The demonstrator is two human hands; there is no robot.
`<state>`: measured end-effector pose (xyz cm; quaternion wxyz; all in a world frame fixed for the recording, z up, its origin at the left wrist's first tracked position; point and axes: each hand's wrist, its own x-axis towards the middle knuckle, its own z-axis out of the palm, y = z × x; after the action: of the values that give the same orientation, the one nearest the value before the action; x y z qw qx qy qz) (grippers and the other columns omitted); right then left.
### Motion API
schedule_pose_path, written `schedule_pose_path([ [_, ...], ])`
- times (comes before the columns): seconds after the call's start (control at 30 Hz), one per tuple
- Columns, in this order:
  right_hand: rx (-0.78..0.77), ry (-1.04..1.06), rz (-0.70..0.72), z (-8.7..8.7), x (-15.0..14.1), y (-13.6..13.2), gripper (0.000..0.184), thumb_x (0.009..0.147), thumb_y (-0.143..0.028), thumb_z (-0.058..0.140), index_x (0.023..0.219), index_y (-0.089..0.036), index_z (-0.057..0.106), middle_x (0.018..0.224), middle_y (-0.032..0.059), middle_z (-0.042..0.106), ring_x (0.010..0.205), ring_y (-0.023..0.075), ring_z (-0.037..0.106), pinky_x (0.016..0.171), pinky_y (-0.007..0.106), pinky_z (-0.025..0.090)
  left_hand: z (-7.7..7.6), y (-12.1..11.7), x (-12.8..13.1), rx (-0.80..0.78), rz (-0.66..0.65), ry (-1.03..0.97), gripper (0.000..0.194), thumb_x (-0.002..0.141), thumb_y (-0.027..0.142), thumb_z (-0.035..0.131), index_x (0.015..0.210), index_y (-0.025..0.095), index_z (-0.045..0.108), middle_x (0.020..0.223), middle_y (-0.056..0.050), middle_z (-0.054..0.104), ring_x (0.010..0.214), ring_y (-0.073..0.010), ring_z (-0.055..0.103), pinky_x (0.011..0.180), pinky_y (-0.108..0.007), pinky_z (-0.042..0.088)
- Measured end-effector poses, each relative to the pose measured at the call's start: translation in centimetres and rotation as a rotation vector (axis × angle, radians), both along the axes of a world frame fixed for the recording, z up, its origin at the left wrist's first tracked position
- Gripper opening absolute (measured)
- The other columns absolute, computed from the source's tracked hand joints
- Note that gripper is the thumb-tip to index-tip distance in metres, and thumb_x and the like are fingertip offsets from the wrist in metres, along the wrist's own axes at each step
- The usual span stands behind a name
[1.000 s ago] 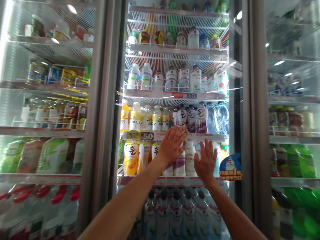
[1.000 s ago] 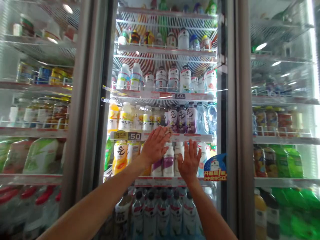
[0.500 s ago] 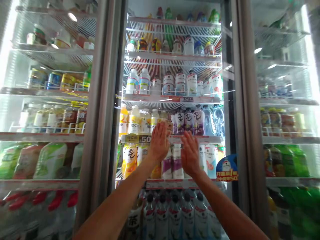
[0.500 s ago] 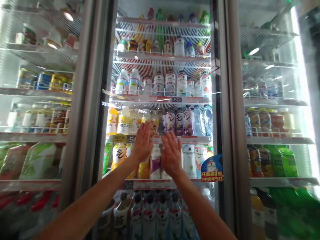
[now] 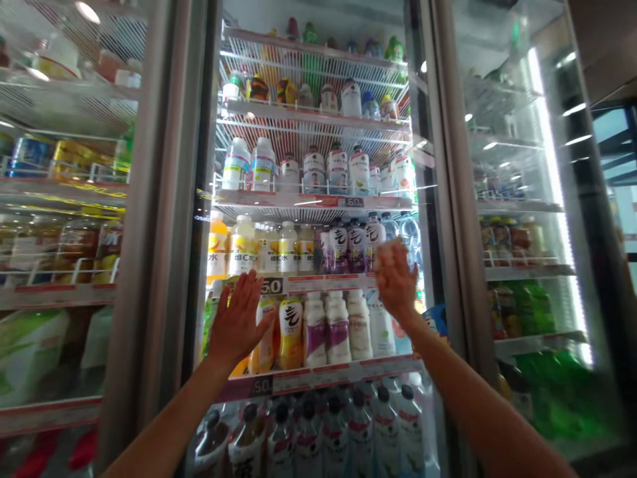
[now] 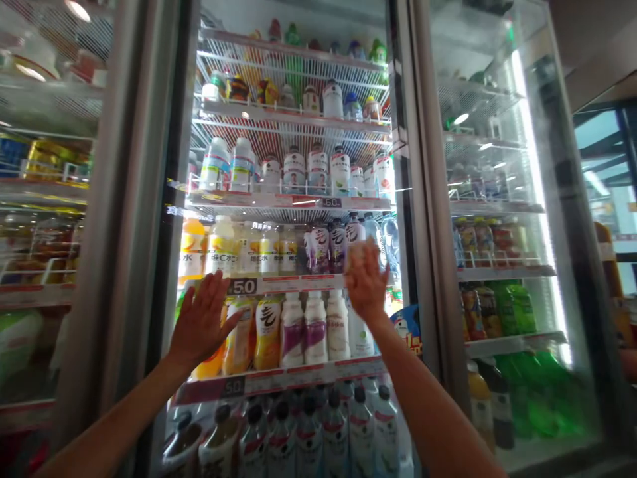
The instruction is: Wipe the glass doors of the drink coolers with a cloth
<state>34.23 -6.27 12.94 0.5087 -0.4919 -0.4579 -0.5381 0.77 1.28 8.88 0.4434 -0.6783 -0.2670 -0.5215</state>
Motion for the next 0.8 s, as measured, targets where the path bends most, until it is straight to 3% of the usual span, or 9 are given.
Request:
schedule_pose_path([
  [0.07,0.113,0.291,-0.03,0.1,3.7,-0.6,0.046,0.086,-0.028,0.035,0.128,-0.015,0.049,0.141,0.0175,0.038,0.132,0.0313,0.032,0.101,0.057,0.027,0.0,0.0,0.2,0.0,-0.004,-0.009,0.072,0.088,0.044,0.04,0.146,0.018,0.006,0.147,-0.014,0.029,0.139,-0.0243,0.02,0.113,-0.047,0.017],
  [0.13,0.166,0.34,-0.021,-0.4,3.0,-0.5,0.049,0.086,-0.028,0.034,0.132,-0.013,0.046,0.141,0.0197,0.036,0.133,0.0329,0.03,0.099,0.057,0.028,0.0,0.0,0.2,0.0,-0.02,-0.016,0.072,0.088,0.044,0.04,0.146,0.019,0.007,0.147,-0.013,0.029,0.139,-0.0242,0.021,0.113,-0.047,0.016],
  [0.27,-0.04,-0.207,0.034,-2.5,-5.1,0.6,0.049,0.086,-0.027,0.04,0.135,-0.025,0.042,0.146,0.0074,0.033,0.139,0.0243,0.019,0.11,0.05,0.018,-0.1,0.2,0.0,-0.005,-0.057,-0.019,0.073,0.086,0.044,0.044,0.146,0.021,0.009,0.147,-0.012,0.029,0.138,-0.0245,0.023,0.113,-0.047,0.017],
  [0.37,-0.168,-0.436,0.028,-3.2,-5.5,0.1,0.043,0.085,-0.029,0.043,0.127,-0.03,0.048,0.143,0.0032,0.038,0.137,0.0215,0.025,0.111,0.048,0.017,-0.1,0.3,-0.1,0.001,-0.065,-0.022,0.073,0.086,0.044,0.046,0.146,0.021,0.01,0.147,-0.012,0.029,0.138,-0.0254,0.023,0.113,-0.048,0.017],
  [0.5,0.041,0.069,-0.102,-2.0,1.7,-1.3,0.043,0.088,-0.028,0.034,0.128,-0.019,0.049,0.14,0.0156,0.04,0.131,0.0278,0.035,0.102,0.055,0.027,-0.1,0.2,0.1,-0.007,-0.053,-0.026,0.073,0.086,0.043,0.045,0.146,0.02,0.011,0.147,-0.014,0.029,0.138,-0.0259,0.023,0.113,-0.049,0.016],
  [0.57,0.114,0.247,-0.115,-1.8,2.1,-1.1,0.047,0.088,-0.028,0.032,0.131,-0.015,0.045,0.14,0.019,0.039,0.13,0.03,0.035,0.1,0.056,0.03,-0.1,0.1,0.2,-0.013,-0.052,-0.027,0.073,0.086,0.044,0.044,0.146,0.019,0.011,0.147,-0.014,0.029,0.138,-0.0258,0.022,0.113,-0.049,0.016],
  [0.63,0.081,0.146,-0.076,-2.6,-1.1,-0.3,0.047,0.088,-0.028,0.033,0.133,-0.016,0.044,0.141,0.0172,0.038,0.134,0.0296,0.029,0.102,0.054,0.028,-0.1,0.1,0.2,-0.018,-0.057,-0.026,0.073,0.086,0.045,0.044,0.146,0.02,0.011,0.147,-0.014,0.029,0.138,-0.0257,0.023,0.113,-0.048,0.015],
  [0.73,-0.125,-0.289,0.041,-4.9,-7.8,0.5,0.046,0.086,-0.03,0.041,0.131,-0.025,0.046,0.144,0.0072,0.037,0.139,0.0247,0.021,0.111,0.05,0.017,-0.1,0.1,0.1,-0.02,-0.062,-0.028,0.072,0.086,0.046,0.044,0.146,0.02,0.012,0.147,-0.013,0.029,0.138,-0.0254,0.024,0.113,-0.048,0.015],
  [0.8,-0.222,-0.454,0.092,-6.1,-9.1,0.3,0.047,0.084,-0.029,0.044,0.131,-0.03,0.045,0.144,0.002,0.037,0.139,0.0219,0.021,0.113,0.048,0.011,-0.1,0.1,0.1,-0.024,-0.058,-0.031,0.072,0.086,0.046,0.045,0.146,0.021,0.013,0.148,-0.012,0.029,0.138,-0.0254,0.024,0.113,-0.047,0.016],
])
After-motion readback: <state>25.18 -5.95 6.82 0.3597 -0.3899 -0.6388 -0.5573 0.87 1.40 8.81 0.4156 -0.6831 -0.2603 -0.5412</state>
